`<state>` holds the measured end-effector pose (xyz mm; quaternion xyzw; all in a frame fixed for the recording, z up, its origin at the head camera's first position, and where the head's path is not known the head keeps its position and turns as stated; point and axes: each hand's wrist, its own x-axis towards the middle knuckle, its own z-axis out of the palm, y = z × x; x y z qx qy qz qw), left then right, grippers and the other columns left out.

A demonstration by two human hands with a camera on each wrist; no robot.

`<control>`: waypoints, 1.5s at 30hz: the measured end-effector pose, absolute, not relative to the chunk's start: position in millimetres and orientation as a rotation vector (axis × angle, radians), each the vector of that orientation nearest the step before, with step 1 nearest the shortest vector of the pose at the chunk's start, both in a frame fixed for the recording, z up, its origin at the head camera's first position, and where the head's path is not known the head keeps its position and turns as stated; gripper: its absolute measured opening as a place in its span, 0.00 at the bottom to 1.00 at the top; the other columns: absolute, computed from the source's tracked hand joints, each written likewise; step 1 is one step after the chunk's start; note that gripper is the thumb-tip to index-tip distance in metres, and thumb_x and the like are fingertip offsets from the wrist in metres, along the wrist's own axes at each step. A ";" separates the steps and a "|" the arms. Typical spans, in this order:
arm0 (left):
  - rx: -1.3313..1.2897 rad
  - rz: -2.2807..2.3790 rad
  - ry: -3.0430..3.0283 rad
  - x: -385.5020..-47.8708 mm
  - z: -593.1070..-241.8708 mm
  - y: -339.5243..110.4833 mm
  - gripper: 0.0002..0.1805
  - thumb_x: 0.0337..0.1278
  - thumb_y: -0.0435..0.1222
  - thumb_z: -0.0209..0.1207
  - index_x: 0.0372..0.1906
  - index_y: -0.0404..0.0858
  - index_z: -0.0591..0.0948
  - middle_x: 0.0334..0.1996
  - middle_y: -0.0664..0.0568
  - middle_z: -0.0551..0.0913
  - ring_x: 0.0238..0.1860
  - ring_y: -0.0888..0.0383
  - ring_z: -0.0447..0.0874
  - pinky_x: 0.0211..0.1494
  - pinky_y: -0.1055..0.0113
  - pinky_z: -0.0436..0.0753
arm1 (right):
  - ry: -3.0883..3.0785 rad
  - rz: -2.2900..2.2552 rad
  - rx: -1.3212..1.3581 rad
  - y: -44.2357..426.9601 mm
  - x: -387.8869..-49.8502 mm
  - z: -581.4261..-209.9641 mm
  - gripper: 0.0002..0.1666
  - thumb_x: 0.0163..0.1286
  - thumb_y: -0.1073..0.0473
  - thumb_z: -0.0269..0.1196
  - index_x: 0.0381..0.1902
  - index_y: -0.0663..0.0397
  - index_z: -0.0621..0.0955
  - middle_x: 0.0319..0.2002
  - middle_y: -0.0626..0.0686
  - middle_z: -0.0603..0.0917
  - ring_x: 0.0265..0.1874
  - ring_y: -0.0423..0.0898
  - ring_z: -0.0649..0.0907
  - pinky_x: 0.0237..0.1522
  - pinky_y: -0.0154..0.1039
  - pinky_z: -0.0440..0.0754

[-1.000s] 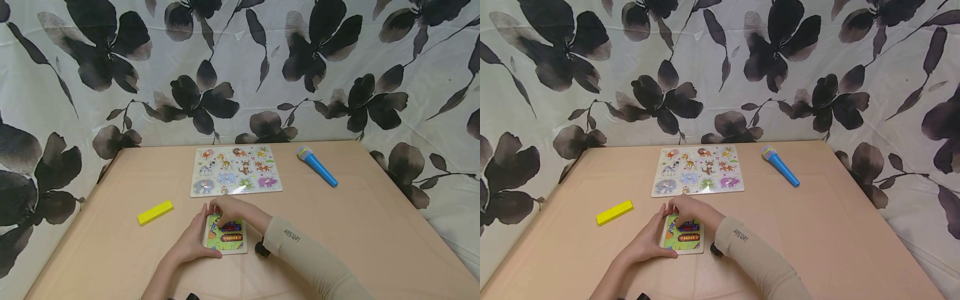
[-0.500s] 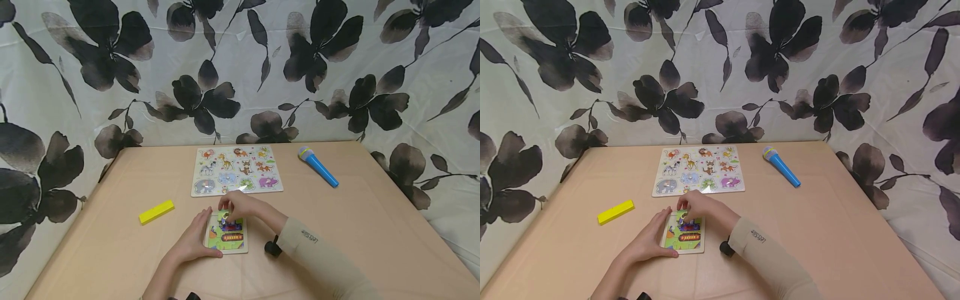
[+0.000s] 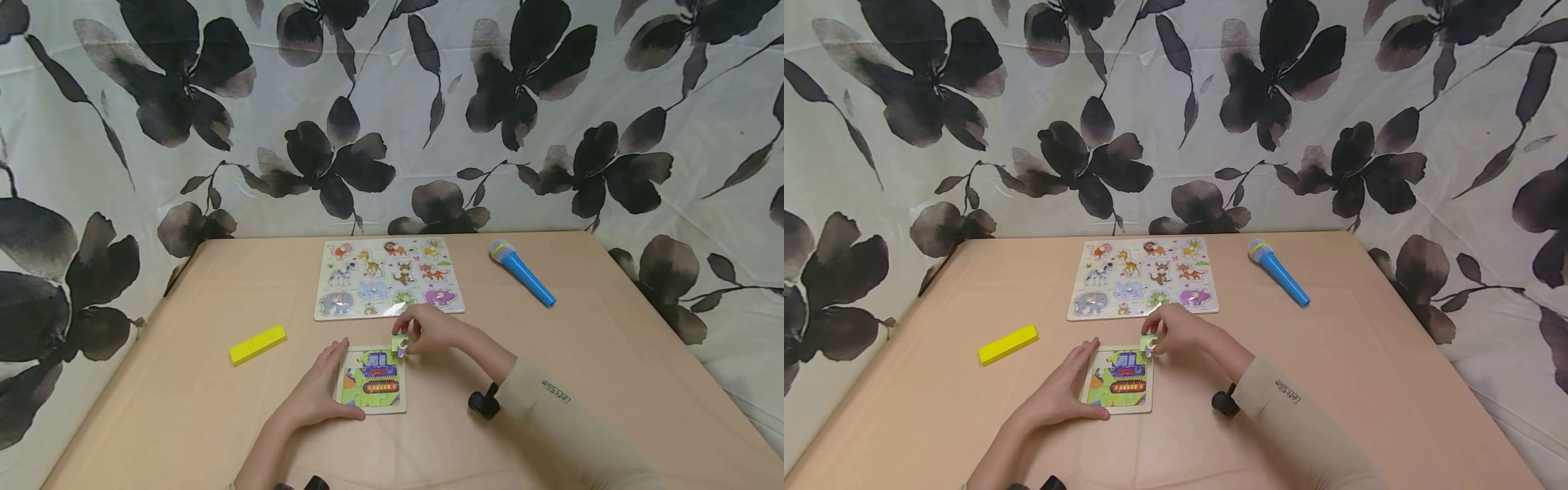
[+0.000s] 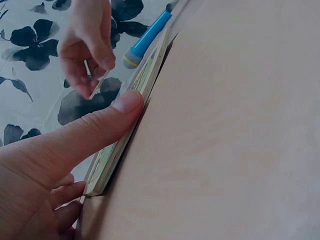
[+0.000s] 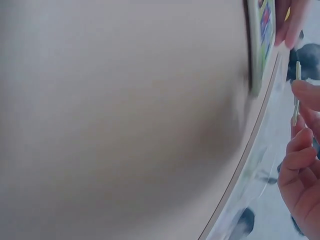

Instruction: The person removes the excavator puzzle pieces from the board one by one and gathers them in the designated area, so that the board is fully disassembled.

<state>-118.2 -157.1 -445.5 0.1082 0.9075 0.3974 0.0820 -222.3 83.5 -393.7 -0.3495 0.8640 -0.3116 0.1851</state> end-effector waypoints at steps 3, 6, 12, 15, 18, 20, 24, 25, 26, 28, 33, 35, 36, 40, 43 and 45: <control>0.336 1.190 2.718 -118.6 -445.8 -156.7 0.69 0.15 0.51 0.77 0.70 0.36 0.52 0.69 0.38 0.50 0.69 0.41 0.45 0.66 0.44 0.54 | 2.432 -0.897 -0.982 96.0 -223.7 -395.4 0.17 0.47 0.68 0.69 0.38 0.55 0.83 0.26 0.49 0.77 0.18 0.37 0.72 0.21 0.29 0.72; 0.341 1.194 2.720 -118.6 -446.6 -156.4 0.69 0.14 0.51 0.77 0.70 0.36 0.52 0.69 0.38 0.50 0.69 0.42 0.45 0.66 0.44 0.54 | 2.419 -0.921 -0.974 107.0 -224.5 -397.0 0.17 0.47 0.69 0.69 0.38 0.58 0.82 0.27 0.51 0.78 0.18 0.38 0.72 0.21 0.29 0.72; 0.329 1.193 2.719 -118.8 -446.6 -155.9 0.69 0.14 0.51 0.77 0.70 0.37 0.52 0.69 0.38 0.49 0.69 0.41 0.45 0.66 0.43 0.54 | 2.433 -0.910 -0.914 123.6 -228.8 -404.1 0.16 0.47 0.68 0.70 0.38 0.59 0.82 0.28 0.50 0.78 0.19 0.39 0.72 0.22 0.29 0.72; 0.327 1.193 2.718 -118.7 -446.2 -155.8 0.69 0.14 0.50 0.77 0.70 0.37 0.52 0.69 0.38 0.49 0.69 0.41 0.45 0.65 0.43 0.54 | 2.438 -0.912 -0.852 130.2 -231.8 -407.4 0.16 0.48 0.68 0.70 0.39 0.59 0.82 0.27 0.50 0.78 0.20 0.40 0.72 0.22 0.29 0.72; 0.324 1.192 2.713 -118.8 -445.9 -155.7 0.69 0.15 0.50 0.77 0.70 0.37 0.52 0.69 0.38 0.50 0.69 0.41 0.45 0.65 0.43 0.54 | 2.440 -0.910 -0.801 135.3 -233.3 -408.7 0.17 0.49 0.68 0.69 0.40 0.61 0.81 0.28 0.50 0.79 0.21 0.40 0.72 0.23 0.29 0.71; 0.324 1.189 2.713 -118.9 -445.6 -155.8 0.68 0.14 0.50 0.77 0.70 0.37 0.52 0.69 0.38 0.50 0.69 0.41 0.45 0.65 0.43 0.54 | 2.441 -0.904 -0.782 137.4 -233.8 -409.2 0.17 0.50 0.68 0.69 0.40 0.61 0.81 0.29 0.50 0.80 0.22 0.41 0.72 0.23 0.29 0.71; 0.327 1.179 2.719 -119.2 -445.4 -156.1 0.69 0.14 0.51 0.77 0.70 0.37 0.52 0.69 0.38 0.50 0.69 0.41 0.46 0.65 0.43 0.55 | 2.444 -0.891 -0.767 139.7 -234.1 -408.4 0.17 0.50 0.68 0.69 0.41 0.62 0.81 0.29 0.51 0.79 0.22 0.42 0.72 0.23 0.29 0.71; 0.327 1.179 2.719 -119.3 -445.4 -156.1 0.68 0.14 0.51 0.77 0.70 0.37 0.53 0.69 0.38 0.50 0.69 0.41 0.46 0.65 0.43 0.55 | 2.445 -0.887 -0.764 140.3 -234.2 -408.3 0.17 0.50 0.68 0.69 0.41 0.62 0.81 0.29 0.52 0.79 0.22 0.42 0.72 0.23 0.29 0.70; 0.328 1.178 2.719 -119.4 -445.5 -156.1 0.68 0.15 0.51 0.77 0.70 0.36 0.53 0.69 0.38 0.50 0.69 0.41 0.46 0.65 0.43 0.55 | 2.446 -0.886 -0.766 140.7 -234.4 -408.1 0.17 0.50 0.68 0.69 0.41 0.63 0.81 0.30 0.52 0.79 0.22 0.42 0.72 0.23 0.29 0.71; 0.330 1.177 2.717 -119.5 -445.7 -156.1 0.68 0.15 0.51 0.77 0.70 0.36 0.52 0.69 0.38 0.50 0.69 0.41 0.46 0.65 0.43 0.55 | 2.447 -0.880 -0.761 141.6 -234.7 -408.1 0.17 0.50 0.68 0.69 0.41 0.63 0.81 0.30 0.52 0.79 0.22 0.42 0.72 0.23 0.29 0.71; 0.339 1.174 2.722 -119.4 -445.9 -156.2 0.68 0.15 0.50 0.77 0.70 0.36 0.52 0.69 0.38 0.50 0.69 0.41 0.46 0.66 0.44 0.54 | 2.447 -0.891 -0.732 141.4 -234.8 -408.6 0.18 0.50 0.67 0.70 0.41 0.61 0.81 0.31 0.53 0.79 0.22 0.43 0.72 0.23 0.29 0.71; 0.339 1.173 2.724 -119.3 -445.9 -156.4 0.69 0.14 0.50 0.77 0.70 0.36 0.52 0.69 0.38 0.50 0.69 0.41 0.46 0.65 0.43 0.54 | 2.450 -0.901 -0.722 140.6 -234.6 -408.4 0.18 0.50 0.67 0.70 0.42 0.60 0.81 0.32 0.53 0.79 0.22 0.43 0.72 0.23 0.29 0.70; 0.339 1.172 2.725 -119.2 -445.9 -156.4 0.69 0.14 0.50 0.78 0.70 0.36 0.52 0.69 0.38 0.50 0.69 0.41 0.46 0.66 0.43 0.54 | 2.453 -0.904 -0.724 140.0 -234.5 -408.2 0.19 0.49 0.67 0.70 0.42 0.60 0.81 0.32 0.53 0.79 0.22 0.43 0.72 0.22 0.29 0.70; 0.337 1.173 2.724 -119.1 -445.6 -156.8 0.69 0.14 0.50 0.78 0.70 0.36 0.52 0.69 0.38 0.50 0.69 0.41 0.46 0.65 0.43 0.54 | 2.462 -0.910 -0.744 136.7 -233.3 -405.8 0.19 0.49 0.67 0.71 0.42 0.59 0.82 0.31 0.53 0.79 0.21 0.42 0.72 0.22 0.29 0.70; 0.335 1.173 2.722 -119.1 -445.1 -156.8 0.68 0.15 0.50 0.78 0.70 0.36 0.52 0.69 0.38 0.50 0.69 0.41 0.46 0.65 0.43 0.55 | 2.464 -0.914 -0.780 132.5 -232.2 -404.6 0.20 0.48 0.66 0.71 0.42 0.59 0.82 0.30 0.53 0.78 0.22 0.42 0.72 0.22 0.29 0.70; 0.334 1.170 2.724 -119.0 -444.9 -156.9 0.68 0.15 0.50 0.77 0.70 0.36 0.52 0.69 0.38 0.50 0.69 0.41 0.46 0.65 0.43 0.54 | 2.465 -0.915 -0.807 128.7 -231.5 -404.9 0.19 0.48 0.66 0.71 0.42 0.58 0.82 0.29 0.53 0.78 0.21 0.42 0.72 0.22 0.29 0.70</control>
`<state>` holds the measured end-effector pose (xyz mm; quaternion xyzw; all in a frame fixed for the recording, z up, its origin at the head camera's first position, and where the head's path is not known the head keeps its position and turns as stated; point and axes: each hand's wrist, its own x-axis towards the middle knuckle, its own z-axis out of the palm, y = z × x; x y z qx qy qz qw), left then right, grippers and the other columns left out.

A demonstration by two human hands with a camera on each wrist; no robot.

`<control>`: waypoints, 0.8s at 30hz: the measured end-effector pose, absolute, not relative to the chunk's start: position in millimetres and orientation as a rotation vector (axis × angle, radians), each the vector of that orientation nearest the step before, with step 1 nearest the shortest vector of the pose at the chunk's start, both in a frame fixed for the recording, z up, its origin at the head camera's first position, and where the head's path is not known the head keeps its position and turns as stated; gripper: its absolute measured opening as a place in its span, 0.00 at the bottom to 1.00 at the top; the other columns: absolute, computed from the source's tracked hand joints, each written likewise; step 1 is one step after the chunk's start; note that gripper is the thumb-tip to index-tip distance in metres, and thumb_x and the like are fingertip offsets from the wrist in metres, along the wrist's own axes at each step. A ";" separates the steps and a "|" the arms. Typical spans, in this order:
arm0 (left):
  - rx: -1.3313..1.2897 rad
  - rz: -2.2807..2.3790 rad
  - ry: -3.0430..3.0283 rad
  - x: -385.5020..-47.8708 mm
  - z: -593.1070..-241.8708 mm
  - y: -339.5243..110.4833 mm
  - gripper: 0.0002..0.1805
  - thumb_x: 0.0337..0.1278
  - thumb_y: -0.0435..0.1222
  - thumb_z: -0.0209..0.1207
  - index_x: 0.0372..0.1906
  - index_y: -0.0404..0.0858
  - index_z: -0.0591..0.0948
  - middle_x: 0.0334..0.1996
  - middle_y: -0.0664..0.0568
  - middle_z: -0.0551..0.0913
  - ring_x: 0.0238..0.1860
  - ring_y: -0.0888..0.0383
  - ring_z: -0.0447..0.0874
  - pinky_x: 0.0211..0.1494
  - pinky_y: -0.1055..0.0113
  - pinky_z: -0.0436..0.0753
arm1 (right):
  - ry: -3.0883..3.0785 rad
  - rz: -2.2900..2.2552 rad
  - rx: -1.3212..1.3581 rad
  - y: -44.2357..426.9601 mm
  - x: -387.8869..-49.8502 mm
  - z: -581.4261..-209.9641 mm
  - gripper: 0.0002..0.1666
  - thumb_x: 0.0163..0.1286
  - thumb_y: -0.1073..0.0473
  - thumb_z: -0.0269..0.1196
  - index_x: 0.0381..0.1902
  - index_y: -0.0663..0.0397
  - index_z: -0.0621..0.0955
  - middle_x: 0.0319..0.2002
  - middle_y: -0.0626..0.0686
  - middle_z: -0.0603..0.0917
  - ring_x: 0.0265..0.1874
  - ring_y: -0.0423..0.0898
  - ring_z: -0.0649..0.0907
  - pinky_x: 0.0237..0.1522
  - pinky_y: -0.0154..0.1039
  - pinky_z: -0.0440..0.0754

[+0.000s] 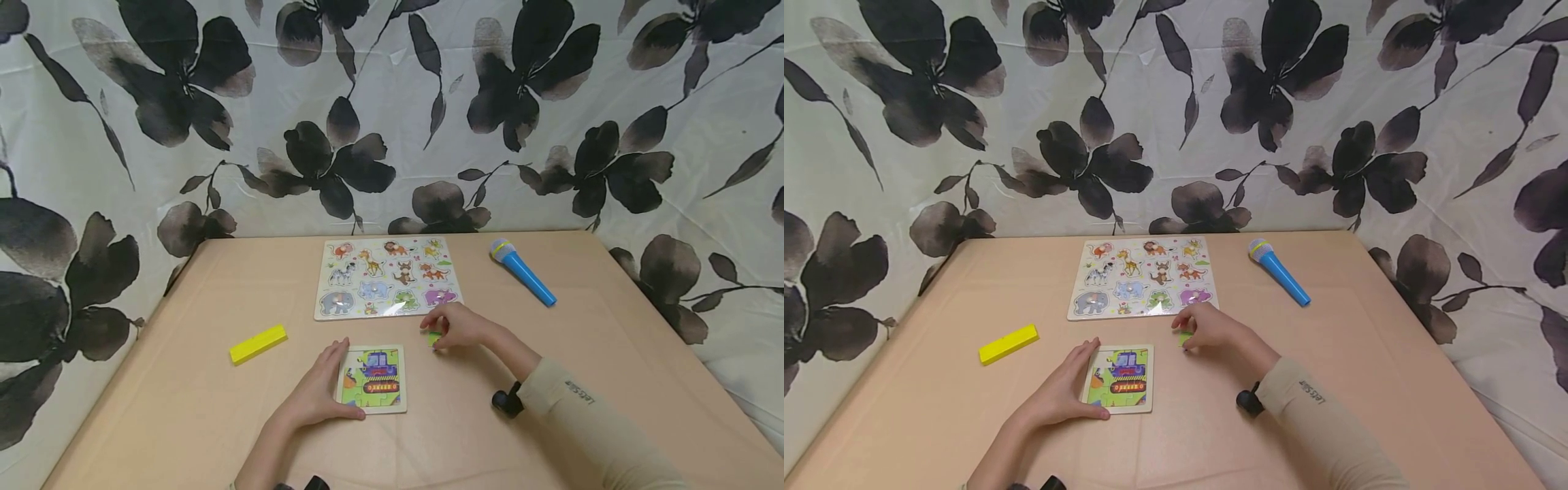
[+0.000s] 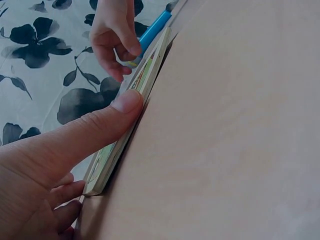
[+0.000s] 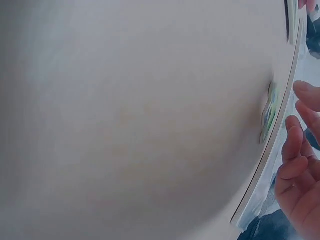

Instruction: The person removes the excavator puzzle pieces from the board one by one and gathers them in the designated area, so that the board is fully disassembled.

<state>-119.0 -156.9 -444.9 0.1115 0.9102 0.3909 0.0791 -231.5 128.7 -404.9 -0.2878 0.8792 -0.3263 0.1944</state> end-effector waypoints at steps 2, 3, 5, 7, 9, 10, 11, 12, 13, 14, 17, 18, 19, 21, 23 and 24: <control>0.333 1.169 2.726 -119.1 -444.7 -156.9 0.68 0.15 0.51 0.77 0.70 0.36 0.52 0.69 0.38 0.50 0.69 0.40 0.46 0.65 0.43 0.54 | 2.463 -0.922 -0.843 124.5 -231.1 -405.5 0.19 0.48 0.66 0.71 0.42 0.59 0.82 0.29 0.53 0.78 0.21 0.41 0.72 0.21 0.29 0.71; 0.331 1.169 2.725 -119.1 -444.7 -156.9 0.69 0.15 0.51 0.77 0.70 0.36 0.52 0.69 0.38 0.50 0.69 0.40 0.46 0.65 0.43 0.54 | 2.458 -0.924 -0.856 122.0 -230.6 -405.6 0.19 0.49 0.66 0.71 0.42 0.60 0.82 0.30 0.53 0.78 0.20 0.41 0.72 0.21 0.30 0.71; 0.327 1.171 2.722 -119.1 -444.5 -156.8 0.68 0.15 0.51 0.77 0.70 0.36 0.52 0.69 0.38 0.50 0.69 0.40 0.46 0.65 0.42 0.54 | 2.442 -0.937 -0.873 116.6 -229.5 -405.6 0.19 0.49 0.67 0.70 0.42 0.60 0.82 0.31 0.53 0.78 0.19 0.41 0.72 0.20 0.30 0.72; 0.321 1.171 2.716 -119.2 -444.3 -156.7 0.68 0.15 0.51 0.77 0.70 0.36 0.52 0.69 0.38 0.50 0.69 0.40 0.46 0.65 0.42 0.54 | 2.426 -0.944 -0.881 110.9 -228.2 -405.3 0.19 0.50 0.66 0.70 0.42 0.60 0.81 0.32 0.53 0.78 0.19 0.42 0.73 0.20 0.30 0.72; 0.315 1.166 2.711 -119.1 -444.0 -156.6 0.68 0.16 0.51 0.77 0.71 0.37 0.52 0.69 0.38 0.50 0.69 0.40 0.45 0.65 0.42 0.55 | 2.410 -0.948 -0.884 104.5 -226.9 -405.3 0.18 0.50 0.65 0.70 0.42 0.59 0.81 0.33 0.53 0.78 0.19 0.42 0.73 0.20 0.30 0.72; 0.311 1.166 2.709 -119.0 -444.0 -156.6 0.68 0.16 0.52 0.77 0.71 0.37 0.52 0.69 0.38 0.50 0.69 0.40 0.45 0.65 0.42 0.55 | 2.406 -0.948 -0.887 101.4 -226.2 -405.6 0.18 0.50 0.65 0.70 0.42 0.59 0.81 0.33 0.52 0.78 0.19 0.42 0.73 0.20 0.30 0.72; 0.309 1.165 2.710 -118.8 -444.1 -156.6 0.68 0.16 0.52 0.77 0.71 0.37 0.52 0.69 0.38 0.50 0.69 0.40 0.45 0.65 0.42 0.55 | 2.404 -0.946 -0.895 98.2 -225.5 -405.9 0.18 0.50 0.65 0.70 0.42 0.58 0.82 0.33 0.52 0.78 0.20 0.42 0.72 0.21 0.30 0.71; 0.307 1.165 2.709 -118.7 -444.0 -156.6 0.68 0.17 0.52 0.77 0.71 0.37 0.52 0.69 0.38 0.50 0.69 0.40 0.45 0.65 0.42 0.55 | 2.401 -0.944 -0.897 94.8 -224.6 -406.1 0.18 0.51 0.64 0.70 0.42 0.58 0.82 0.33 0.52 0.78 0.20 0.42 0.72 0.21 0.29 0.71; 0.306 1.167 2.707 -118.5 -443.9 -156.6 0.68 0.17 0.52 0.77 0.71 0.38 0.52 0.69 0.38 0.50 0.69 0.40 0.45 0.65 0.42 0.55 | 2.398 -0.943 -0.903 91.3 -223.8 -406.4 0.18 0.51 0.64 0.70 0.42 0.58 0.82 0.33 0.52 0.78 0.20 0.42 0.72 0.22 0.29 0.71; 0.305 1.171 2.705 -118.4 -443.7 -156.7 0.68 0.17 0.52 0.77 0.71 0.38 0.52 0.69 0.38 0.50 0.69 0.40 0.45 0.65 0.42 0.55 | 2.392 -0.946 -0.910 88.1 -223.0 -406.3 0.18 0.51 0.65 0.70 0.42 0.58 0.82 0.33 0.52 0.79 0.21 0.42 0.72 0.22 0.29 0.70; 0.305 1.175 2.701 -118.2 -443.4 -156.8 0.67 0.18 0.52 0.76 0.71 0.38 0.52 0.69 0.38 0.50 0.69 0.40 0.46 0.64 0.41 0.55 | 2.374 -0.934 -0.926 78.2 -220.4 -405.7 0.18 0.51 0.65 0.70 0.42 0.58 0.82 0.32 0.52 0.79 0.21 0.42 0.72 0.23 0.29 0.70; 0.305 1.175 2.699 -118.1 -443.2 -156.8 0.67 0.18 0.52 0.76 0.71 0.38 0.52 0.69 0.38 0.50 0.69 0.40 0.46 0.64 0.41 0.56 | 2.369 -0.928 -0.931 75.2 -219.6 -405.5 0.18 0.51 0.65 0.70 0.42 0.58 0.82 0.32 0.52 0.79 0.21 0.42 0.72 0.23 0.29 0.71; 0.306 1.174 2.698 -118.2 -443.3 -156.8 0.67 0.18 0.52 0.76 0.71 0.38 0.52 0.69 0.38 0.50 0.69 0.40 0.46 0.64 0.41 0.56 | 2.362 -0.923 -0.940 72.3 -219.0 -405.4 0.18 0.51 0.65 0.69 0.43 0.58 0.81 0.32 0.52 0.79 0.21 0.42 0.72 0.23 0.29 0.71; 0.310 1.169 2.698 -118.2 -443.5 -156.7 0.67 0.18 0.52 0.76 0.71 0.38 0.52 0.69 0.38 0.50 0.68 0.40 0.46 0.64 0.41 0.56 | 2.354 -0.900 -0.945 66.5 -217.4 -405.0 0.18 0.52 0.65 0.69 0.43 0.58 0.81 0.33 0.52 0.79 0.21 0.41 0.72 0.24 0.28 0.71; 0.314 1.162 2.701 -118.4 -443.7 -156.6 0.67 0.19 0.53 0.76 0.71 0.37 0.52 0.69 0.38 0.50 0.69 0.40 0.46 0.64 0.41 0.56 | 2.350 -0.878 -0.952 60.7 -215.6 -404.5 0.19 0.51 0.65 0.70 0.43 0.57 0.81 0.33 0.50 0.79 0.22 0.41 0.73 0.24 0.28 0.72; 0.317 1.160 2.702 -118.4 -443.8 -156.6 0.67 0.19 0.53 0.76 0.71 0.37 0.52 0.69 0.38 0.50 0.69 0.40 0.46 0.64 0.41 0.56 | 2.345 -0.869 -0.956 57.8 -214.7 -404.6 0.19 0.51 0.65 0.70 0.43 0.57 0.81 0.34 0.50 0.79 0.22 0.41 0.73 0.25 0.28 0.72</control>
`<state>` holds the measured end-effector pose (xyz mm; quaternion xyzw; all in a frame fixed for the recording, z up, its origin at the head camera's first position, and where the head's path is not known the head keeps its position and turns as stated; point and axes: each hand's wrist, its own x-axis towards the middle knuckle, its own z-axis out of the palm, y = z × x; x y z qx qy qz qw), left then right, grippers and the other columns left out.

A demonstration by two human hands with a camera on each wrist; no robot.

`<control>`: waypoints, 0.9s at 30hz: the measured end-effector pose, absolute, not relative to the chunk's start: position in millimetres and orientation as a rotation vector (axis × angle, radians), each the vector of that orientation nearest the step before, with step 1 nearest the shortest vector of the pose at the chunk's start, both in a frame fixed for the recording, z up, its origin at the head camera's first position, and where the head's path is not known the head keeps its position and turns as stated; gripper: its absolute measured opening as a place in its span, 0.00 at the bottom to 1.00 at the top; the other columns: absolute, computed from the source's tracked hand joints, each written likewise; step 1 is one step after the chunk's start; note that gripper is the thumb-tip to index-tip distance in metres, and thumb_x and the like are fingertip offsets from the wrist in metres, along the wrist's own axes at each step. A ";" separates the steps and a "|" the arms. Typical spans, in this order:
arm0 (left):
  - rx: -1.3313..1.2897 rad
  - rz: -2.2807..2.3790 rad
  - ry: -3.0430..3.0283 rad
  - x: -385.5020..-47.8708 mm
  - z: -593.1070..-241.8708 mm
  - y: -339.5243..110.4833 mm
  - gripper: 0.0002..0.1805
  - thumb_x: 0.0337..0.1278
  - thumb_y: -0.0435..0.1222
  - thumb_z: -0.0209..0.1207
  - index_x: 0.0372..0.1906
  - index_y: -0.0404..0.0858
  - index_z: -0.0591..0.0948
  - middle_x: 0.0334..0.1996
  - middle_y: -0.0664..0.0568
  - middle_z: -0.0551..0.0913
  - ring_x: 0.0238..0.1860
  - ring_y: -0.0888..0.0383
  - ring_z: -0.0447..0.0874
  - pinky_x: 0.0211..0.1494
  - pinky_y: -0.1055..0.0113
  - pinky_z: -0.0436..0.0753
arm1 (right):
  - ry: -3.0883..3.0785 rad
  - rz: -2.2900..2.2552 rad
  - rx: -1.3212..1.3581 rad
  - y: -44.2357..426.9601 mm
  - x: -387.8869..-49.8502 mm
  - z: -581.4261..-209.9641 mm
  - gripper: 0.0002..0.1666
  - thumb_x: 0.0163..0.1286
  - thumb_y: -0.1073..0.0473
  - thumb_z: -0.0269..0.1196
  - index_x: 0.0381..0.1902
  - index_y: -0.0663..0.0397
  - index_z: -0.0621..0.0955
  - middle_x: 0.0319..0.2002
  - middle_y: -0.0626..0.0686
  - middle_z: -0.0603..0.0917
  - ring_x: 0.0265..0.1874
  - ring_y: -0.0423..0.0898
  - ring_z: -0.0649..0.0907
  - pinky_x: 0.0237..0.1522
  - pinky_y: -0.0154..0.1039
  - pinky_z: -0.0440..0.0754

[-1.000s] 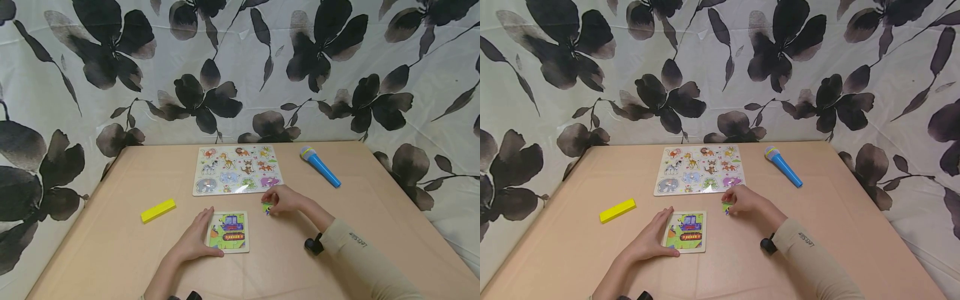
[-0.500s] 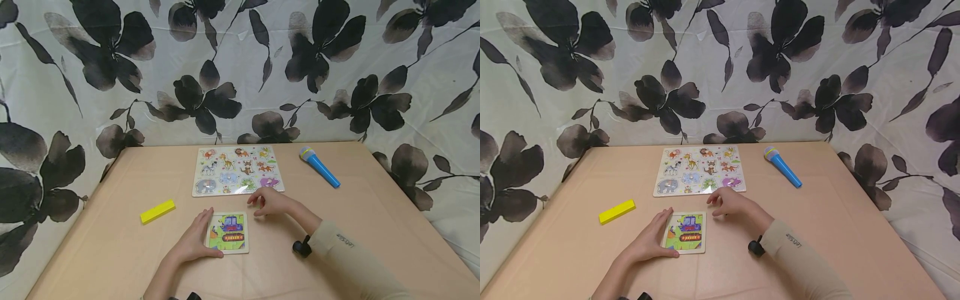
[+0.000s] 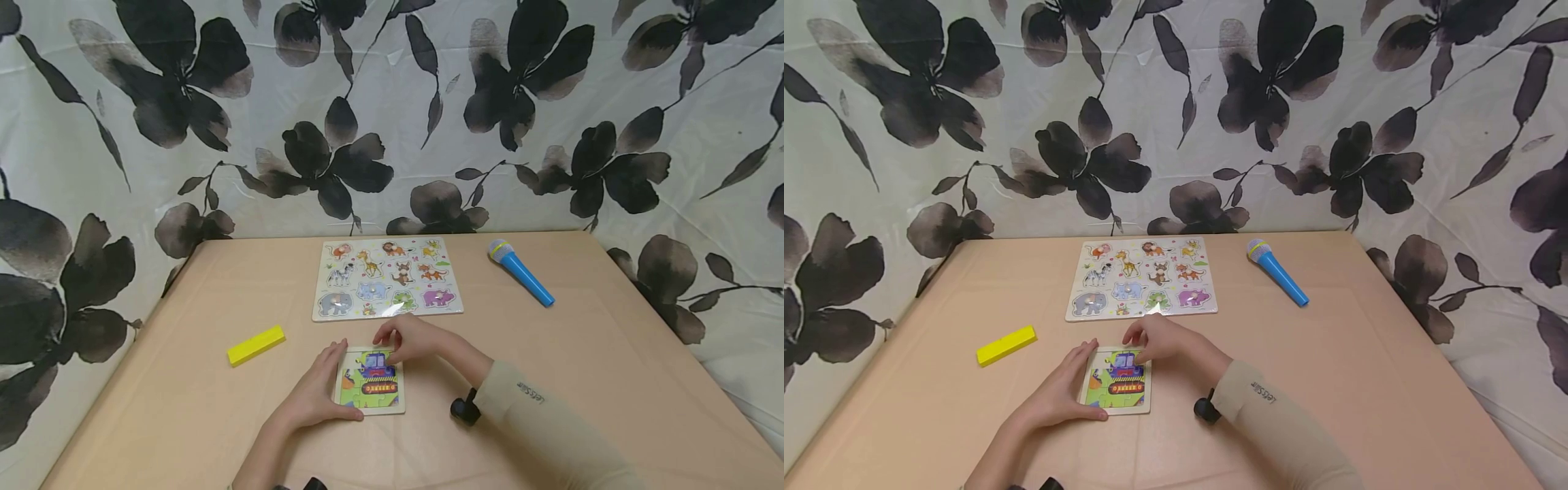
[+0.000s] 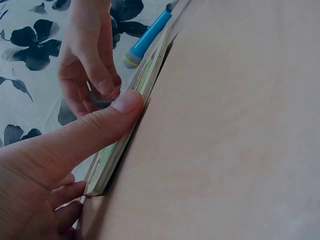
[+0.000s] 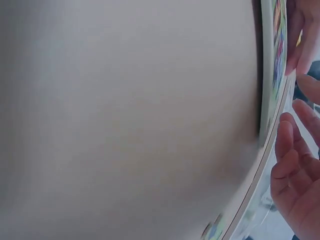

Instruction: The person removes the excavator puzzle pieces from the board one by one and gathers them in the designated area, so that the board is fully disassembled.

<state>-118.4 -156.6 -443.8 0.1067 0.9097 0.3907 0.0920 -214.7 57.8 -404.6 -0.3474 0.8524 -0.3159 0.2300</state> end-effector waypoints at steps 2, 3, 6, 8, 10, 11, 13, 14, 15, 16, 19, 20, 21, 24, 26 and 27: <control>0.322 1.157 2.703 -118.6 -443.9 -156.7 0.67 0.19 0.53 0.76 0.71 0.37 0.52 0.69 0.38 0.50 0.69 0.40 0.46 0.64 0.41 0.56 | 2.343 -0.840 -0.957 51.7 -212.8 -404.7 0.19 0.51 0.64 0.70 0.43 0.56 0.81 0.34 0.49 0.80 0.23 0.41 0.74 0.25 0.28 0.73; 0.325 1.157 2.704 -118.6 -444.0 -156.8 0.67 0.19 0.53 0.76 0.71 0.37 0.52 0.69 0.38 0.50 0.69 0.40 0.46 0.64 0.41 0.56 | 2.341 -0.829 -0.958 48.7 -211.8 -404.7 0.19 0.51 0.64 0.70 0.43 0.56 0.81 0.34 0.49 0.80 0.24 0.41 0.74 0.26 0.28 0.73; 0.330 1.160 2.703 -118.5 -444.5 -157.0 0.66 0.20 0.53 0.76 0.70 0.37 0.52 0.69 0.38 0.50 0.69 0.40 0.46 0.64 0.42 0.56 | 2.346 -0.793 -0.955 41.2 -210.7 -406.5 0.20 0.51 0.62 0.70 0.44 0.54 0.81 0.34 0.47 0.80 0.26 0.40 0.74 0.27 0.28 0.74; 0.335 1.162 2.705 -118.5 -445.0 -157.2 0.66 0.19 0.53 0.76 0.70 0.36 0.52 0.69 0.38 0.50 0.69 0.40 0.46 0.64 0.42 0.56 | 2.359 -0.764 -0.963 37.5 -210.5 -406.6 0.20 0.52 0.62 0.70 0.45 0.53 0.81 0.34 0.46 0.79 0.27 0.39 0.74 0.28 0.27 0.75; 0.337 1.163 2.706 -118.5 -445.4 -157.3 0.66 0.19 0.53 0.76 0.70 0.36 0.52 0.69 0.38 0.50 0.69 0.41 0.46 0.64 0.42 0.56 | 2.377 -0.728 -0.982 34.5 -210.4 -407.0 0.21 0.52 0.62 0.70 0.46 0.51 0.81 0.34 0.45 0.79 0.28 0.39 0.75 0.29 0.27 0.75; 0.339 1.164 2.708 -118.5 -445.5 -157.2 0.66 0.19 0.53 0.76 0.70 0.36 0.52 0.69 0.38 0.50 0.69 0.41 0.46 0.64 0.42 0.56 | 2.386 -0.707 -1.000 33.3 -210.1 -406.9 0.21 0.52 0.62 0.70 0.47 0.51 0.81 0.34 0.45 0.78 0.29 0.39 0.75 0.30 0.27 0.75; 0.341 1.164 2.709 -118.4 -445.1 -157.2 0.66 0.19 0.53 0.76 0.70 0.36 0.53 0.69 0.38 0.51 0.69 0.41 0.47 0.64 0.42 0.56 | 2.397 -0.661 -1.031 30.7 -209.7 -406.6 0.22 0.52 0.63 0.70 0.48 0.49 0.81 0.34 0.46 0.77 0.30 0.40 0.75 0.30 0.26 0.75; 0.342 1.165 2.709 -118.3 -444.7 -157.1 0.66 0.19 0.53 0.76 0.70 0.36 0.53 0.69 0.38 0.51 0.68 0.41 0.47 0.64 0.42 0.57 | 2.401 -0.638 -1.042 29.6 -209.4 -406.6 0.22 0.52 0.63 0.69 0.48 0.49 0.81 0.34 0.46 0.77 0.31 0.40 0.74 0.30 0.26 0.74; 0.343 1.166 2.708 -118.2 -444.2 -157.0 0.66 0.19 0.53 0.76 0.70 0.36 0.53 0.69 0.38 0.51 0.68 0.40 0.47 0.64 0.42 0.57 | 2.403 -0.618 -1.050 28.6 -209.3 -406.9 0.22 0.52 0.63 0.69 0.48 0.48 0.82 0.34 0.47 0.76 0.32 0.40 0.74 0.31 0.26 0.74; 0.342 1.169 2.707 -118.1 -443.7 -156.8 0.66 0.19 0.52 0.76 0.70 0.36 0.53 0.69 0.38 0.51 0.68 0.40 0.47 0.64 0.42 0.57 | 2.405 -0.596 -1.055 27.6 -209.4 -407.4 0.22 0.53 0.63 0.69 0.48 0.47 0.82 0.34 0.47 0.75 0.33 0.40 0.74 0.31 0.26 0.73; 0.346 1.168 2.705 -117.7 -442.6 -156.5 0.66 0.19 0.52 0.76 0.70 0.35 0.53 0.69 0.38 0.51 0.68 0.40 0.47 0.64 0.42 0.56 | 2.413 -0.539 -1.062 25.7 -209.1 -408.0 0.21 0.53 0.63 0.69 0.47 0.44 0.82 0.34 0.46 0.73 0.34 0.39 0.73 0.33 0.26 0.73; 0.345 1.168 2.704 -117.5 -442.3 -156.4 0.66 0.19 0.52 0.76 0.70 0.35 0.53 0.69 0.38 0.51 0.69 0.40 0.46 0.64 0.42 0.56 | 2.416 -0.524 -1.064 25.1 -209.1 -408.3 0.21 0.53 0.63 0.69 0.47 0.44 0.83 0.34 0.46 0.73 0.34 0.39 0.73 0.33 0.26 0.73; 0.346 1.167 2.706 -117.4 -442.2 -156.3 0.66 0.19 0.52 0.76 0.70 0.35 0.53 0.69 0.38 0.51 0.69 0.40 0.47 0.64 0.42 0.56 | 2.421 -0.505 -1.067 24.6 -209.1 -408.7 0.21 0.53 0.63 0.69 0.46 0.43 0.83 0.35 0.46 0.73 0.35 0.38 0.73 0.34 0.26 0.73; 0.349 1.168 2.708 -117.1 -442.2 -156.5 0.66 0.19 0.52 0.76 0.70 0.35 0.53 0.69 0.37 0.51 0.68 0.40 0.47 0.64 0.42 0.56 | 2.431 -0.462 -1.070 23.2 -208.7 -409.2 0.21 0.54 0.62 0.68 0.46 0.41 0.82 0.36 0.46 0.73 0.35 0.38 0.72 0.36 0.26 0.73; 0.352 1.171 2.711 -117.1 -442.5 -156.7 0.66 0.19 0.52 0.76 0.70 0.35 0.53 0.69 0.37 0.51 0.68 0.40 0.47 0.64 0.42 0.57 | 2.435 -0.446 -1.070 22.4 -208.5 -409.2 0.20 0.54 0.62 0.68 0.46 0.40 0.81 0.37 0.46 0.72 0.36 0.38 0.73 0.37 0.26 0.73; 0.353 1.171 2.711 -117.0 -442.6 -156.8 0.66 0.19 0.52 0.76 0.70 0.35 0.53 0.69 0.37 0.51 0.68 0.40 0.47 0.64 0.42 0.57 | 2.437 -0.442 -1.070 22.1 -208.2 -409.2 0.20 0.54 0.62 0.68 0.46 0.40 0.81 0.37 0.46 0.72 0.36 0.38 0.73 0.37 0.27 0.73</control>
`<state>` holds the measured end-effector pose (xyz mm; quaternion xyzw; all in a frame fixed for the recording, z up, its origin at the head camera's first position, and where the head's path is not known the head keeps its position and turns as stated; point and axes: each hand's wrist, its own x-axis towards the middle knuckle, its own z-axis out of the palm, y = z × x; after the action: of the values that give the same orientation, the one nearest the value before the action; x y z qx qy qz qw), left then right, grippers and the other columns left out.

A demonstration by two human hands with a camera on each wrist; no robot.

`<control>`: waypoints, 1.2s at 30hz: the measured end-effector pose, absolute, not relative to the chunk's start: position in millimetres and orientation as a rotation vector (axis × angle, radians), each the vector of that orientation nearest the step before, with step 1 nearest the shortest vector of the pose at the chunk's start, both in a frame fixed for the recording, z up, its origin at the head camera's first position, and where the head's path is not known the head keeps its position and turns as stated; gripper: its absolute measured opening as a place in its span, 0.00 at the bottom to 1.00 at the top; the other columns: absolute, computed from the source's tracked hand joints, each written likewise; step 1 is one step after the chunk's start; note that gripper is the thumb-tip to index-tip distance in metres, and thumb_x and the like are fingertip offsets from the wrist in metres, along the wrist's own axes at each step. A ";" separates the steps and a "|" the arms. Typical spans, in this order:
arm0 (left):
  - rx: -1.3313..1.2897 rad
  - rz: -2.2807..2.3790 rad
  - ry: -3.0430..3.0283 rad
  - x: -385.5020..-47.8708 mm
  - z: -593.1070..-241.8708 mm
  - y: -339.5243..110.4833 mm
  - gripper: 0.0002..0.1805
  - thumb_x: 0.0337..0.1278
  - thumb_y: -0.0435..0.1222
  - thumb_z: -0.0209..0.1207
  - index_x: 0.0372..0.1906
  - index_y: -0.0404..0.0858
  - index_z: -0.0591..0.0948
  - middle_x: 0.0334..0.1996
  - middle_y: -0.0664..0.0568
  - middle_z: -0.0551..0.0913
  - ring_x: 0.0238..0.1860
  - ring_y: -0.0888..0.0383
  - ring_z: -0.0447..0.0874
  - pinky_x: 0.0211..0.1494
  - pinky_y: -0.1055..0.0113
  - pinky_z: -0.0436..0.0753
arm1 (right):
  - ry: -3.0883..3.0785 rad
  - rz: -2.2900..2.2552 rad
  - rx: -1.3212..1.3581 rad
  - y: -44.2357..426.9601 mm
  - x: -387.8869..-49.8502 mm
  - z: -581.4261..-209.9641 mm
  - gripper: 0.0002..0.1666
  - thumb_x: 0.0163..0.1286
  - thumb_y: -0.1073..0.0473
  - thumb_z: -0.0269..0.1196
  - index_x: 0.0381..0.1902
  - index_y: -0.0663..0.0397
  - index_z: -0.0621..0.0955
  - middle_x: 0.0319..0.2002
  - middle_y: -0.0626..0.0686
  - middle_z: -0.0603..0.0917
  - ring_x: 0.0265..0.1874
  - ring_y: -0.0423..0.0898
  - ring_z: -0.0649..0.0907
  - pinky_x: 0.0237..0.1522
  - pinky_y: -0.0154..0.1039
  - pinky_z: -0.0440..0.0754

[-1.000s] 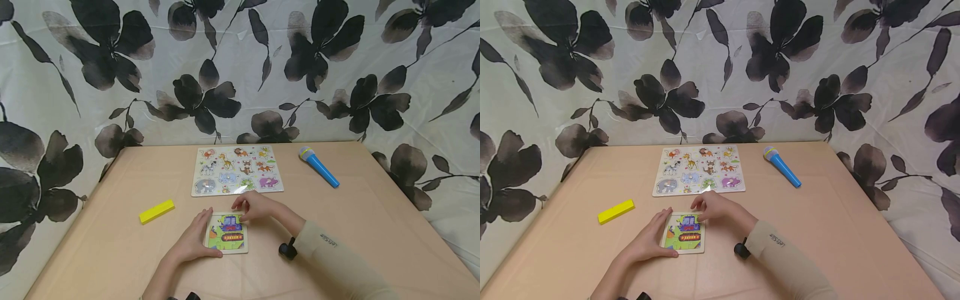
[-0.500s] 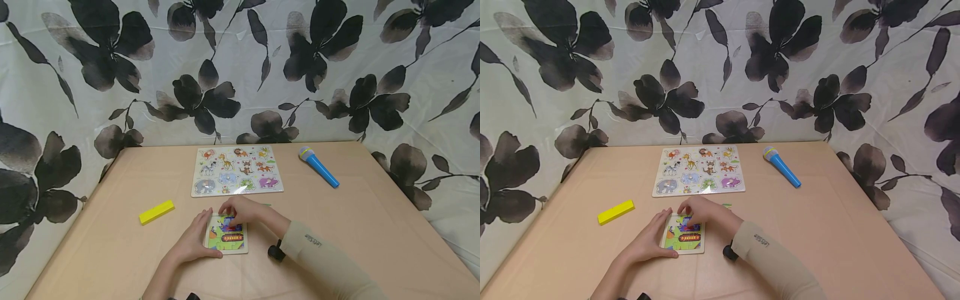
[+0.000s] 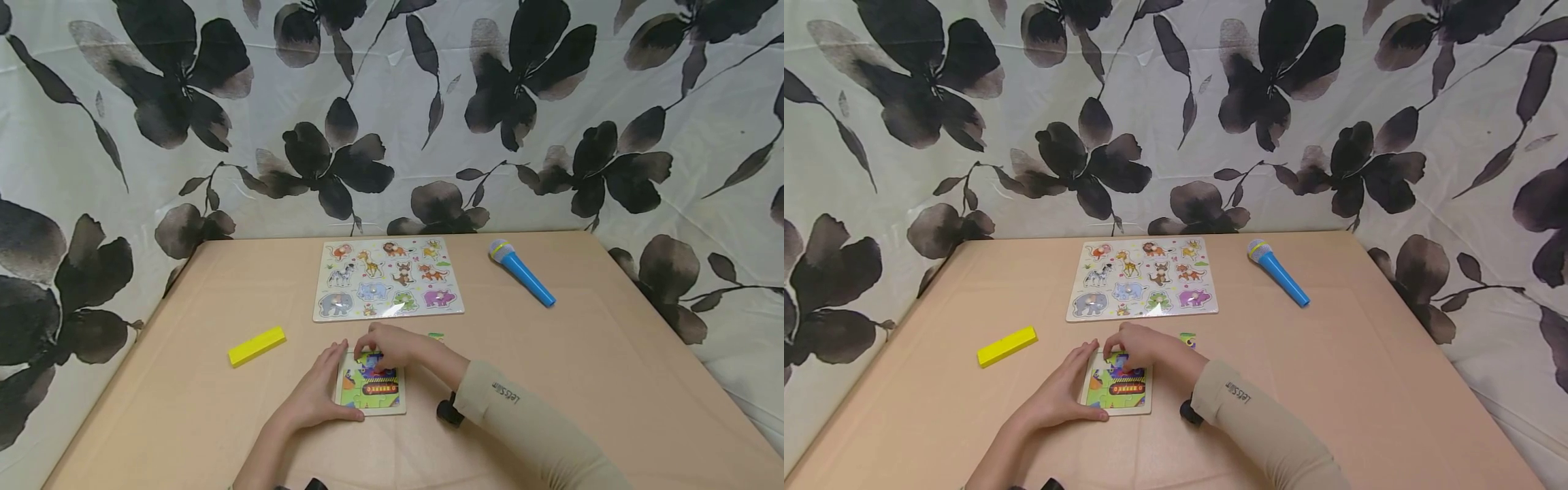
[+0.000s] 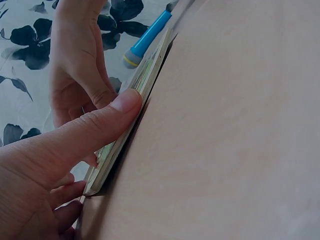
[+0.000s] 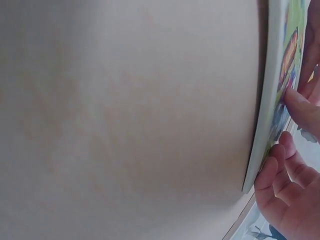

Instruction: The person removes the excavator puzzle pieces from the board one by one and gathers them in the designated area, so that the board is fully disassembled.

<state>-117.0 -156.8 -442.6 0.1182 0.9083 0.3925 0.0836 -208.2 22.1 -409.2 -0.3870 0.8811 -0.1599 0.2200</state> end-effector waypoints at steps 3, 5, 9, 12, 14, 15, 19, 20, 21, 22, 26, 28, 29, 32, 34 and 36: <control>0.355 1.173 2.711 -117.2 -442.8 -157.0 0.66 0.19 0.52 0.76 0.70 0.35 0.53 0.69 0.37 0.51 0.68 0.40 0.47 0.64 0.42 0.57 | 2.440 -0.440 -1.079 22.1 -208.0 -408.4 0.20 0.54 0.62 0.68 0.46 0.40 0.80 0.37 0.46 0.72 0.35 0.38 0.73 0.37 0.27 0.73; 0.356 1.175 2.711 -117.3 -442.8 -157.1 0.66 0.19 0.52 0.76 0.70 0.35 0.53 0.69 0.37 0.51 0.68 0.40 0.47 0.64 0.42 0.57 | 2.442 -0.442 -1.088 22.2 -207.5 -407.7 0.20 0.54 0.62 0.68 0.46 0.40 0.80 0.37 0.46 0.73 0.35 0.38 0.73 0.37 0.26 0.73; 0.360 1.176 2.711 -117.6 -442.8 -157.5 0.66 0.19 0.52 0.76 0.70 0.35 0.53 0.69 0.37 0.51 0.68 0.40 0.47 0.64 0.42 0.57 | 2.457 -0.434 -1.115 22.4 -206.5 -407.3 0.21 0.54 0.63 0.68 0.46 0.41 0.80 0.36 0.46 0.73 0.35 0.38 0.73 0.38 0.27 0.73; 0.365 1.173 2.716 -117.8 -443.0 -157.9 0.67 0.19 0.52 0.76 0.70 0.35 0.53 0.69 0.37 0.51 0.68 0.40 0.47 0.64 0.42 0.57 | 2.469 -0.445 -1.122 22.6 -205.2 -407.4 0.21 0.53 0.64 0.68 0.45 0.41 0.80 0.36 0.46 0.74 0.35 0.38 0.73 0.38 0.27 0.73; 0.369 1.172 2.719 -117.9 -443.3 -158.2 0.67 0.18 0.52 0.76 0.70 0.35 0.53 0.69 0.37 0.51 0.68 0.40 0.47 0.64 0.42 0.57 | 2.472 -0.463 -1.118 22.8 -204.5 -407.4 0.21 0.53 0.64 0.68 0.45 0.41 0.80 0.36 0.46 0.73 0.35 0.38 0.73 0.39 0.27 0.73; 0.371 1.172 2.720 -117.9 -443.4 -158.3 0.67 0.18 0.52 0.76 0.70 0.35 0.53 0.69 0.37 0.51 0.68 0.40 0.47 0.64 0.42 0.57 | 2.471 -0.476 -1.114 22.8 -204.1 -407.1 0.21 0.53 0.64 0.68 0.44 0.41 0.80 0.36 0.47 0.73 0.35 0.38 0.73 0.39 0.27 0.73; 0.369 1.174 2.717 -117.6 -444.2 -158.3 0.67 0.18 0.53 0.76 0.70 0.35 0.53 0.69 0.37 0.51 0.68 0.40 0.47 0.64 0.42 0.57 | 2.463 -0.511 -1.103 23.4 -202.9 -405.7 0.20 0.52 0.64 0.69 0.44 0.42 0.80 0.36 0.47 0.73 0.35 0.39 0.73 0.38 0.27 0.73; 0.368 1.174 2.716 -117.7 -444.4 -158.3 0.67 0.19 0.53 0.76 0.70 0.35 0.53 0.69 0.37 0.51 0.68 0.40 0.47 0.64 0.42 0.57 | 2.461 -0.516 -1.102 23.5 -202.8 -405.5 0.20 0.52 0.64 0.69 0.44 0.42 0.80 0.36 0.47 0.73 0.35 0.39 0.73 0.38 0.27 0.73; 0.366 1.174 2.715 -117.6 -444.6 -158.3 0.67 0.19 0.53 0.76 0.70 0.35 0.53 0.69 0.37 0.51 0.68 0.40 0.47 0.64 0.42 0.57 | 2.458 -0.521 -1.101 23.6 -202.7 -405.2 0.20 0.52 0.64 0.69 0.44 0.42 0.80 0.36 0.47 0.73 0.35 0.38 0.73 0.38 0.27 0.73; 0.365 1.173 2.715 -117.6 -444.7 -158.3 0.67 0.19 0.53 0.76 0.70 0.35 0.52 0.69 0.37 0.51 0.68 0.40 0.47 0.64 0.42 0.57 | 2.455 -0.528 -1.099 23.7 -202.7 -405.1 0.20 0.52 0.64 0.69 0.44 0.43 0.81 0.35 0.47 0.73 0.35 0.38 0.73 0.38 0.26 0.73; 0.360 1.171 2.715 -117.3 -444.7 -158.4 0.67 0.18 0.52 0.76 0.70 0.35 0.53 0.69 0.37 0.51 0.68 0.39 0.47 0.64 0.42 0.57 | 2.451 -0.542 -1.102 23.2 -203.8 -406.2 0.20 0.52 0.65 0.69 0.43 0.44 0.81 0.35 0.46 0.73 0.35 0.38 0.73 0.37 0.25 0.73; 0.359 1.172 2.716 -117.3 -444.5 -158.4 0.67 0.18 0.52 0.76 0.70 0.35 0.53 0.69 0.37 0.51 0.68 0.39 0.47 0.64 0.42 0.56 | 2.451 -0.551 -1.110 22.8 -204.6 -407.1 0.20 0.51 0.65 0.69 0.43 0.45 0.81 0.34 0.46 0.73 0.35 0.38 0.73 0.36 0.25 0.73; 0.359 1.172 2.717 -117.3 -444.3 -158.4 0.67 0.18 0.52 0.76 0.70 0.35 0.53 0.69 0.37 0.51 0.68 0.39 0.47 0.64 0.42 0.56 | 2.452 -0.553 -1.115 22.6 -204.9 -407.3 0.20 0.51 0.65 0.70 0.43 0.45 0.82 0.34 0.46 0.73 0.34 0.38 0.73 0.35 0.25 0.73; 0.358 1.171 2.717 -117.5 -444.2 -158.3 0.67 0.18 0.52 0.76 0.70 0.35 0.53 0.69 0.37 0.51 0.68 0.39 0.47 0.64 0.42 0.56 | 2.451 -0.557 -1.133 22.1 -205.8 -407.5 0.19 0.50 0.65 0.70 0.42 0.46 0.82 0.33 0.46 0.73 0.33 0.38 0.73 0.34 0.24 0.73; 0.356 1.170 2.716 -117.6 -444.2 -158.1 0.66 0.18 0.52 0.76 0.70 0.35 0.53 0.69 0.37 0.51 0.68 0.39 0.47 0.64 0.42 0.56 | 2.442 -0.567 -1.137 22.1 -206.2 -406.5 0.19 0.50 0.65 0.70 0.41 0.47 0.82 0.32 0.46 0.73 0.32 0.38 0.73 0.33 0.24 0.73; 0.356 1.172 2.714 -117.8 -444.2 -157.9 0.66 0.18 0.52 0.76 0.70 0.36 0.53 0.69 0.37 0.51 0.68 0.39 0.46 0.64 0.41 0.56 | 2.434 -0.579 -1.135 22.6 -206.7 -405.1 0.19 0.50 0.66 0.70 0.41 0.48 0.83 0.32 0.46 0.74 0.30 0.38 0.73 0.32 0.24 0.74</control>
<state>-117.8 -157.9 -444.2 0.1190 0.9085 0.3922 0.0821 -206.7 22.6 -405.1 -0.4053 0.8687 -0.2067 0.1960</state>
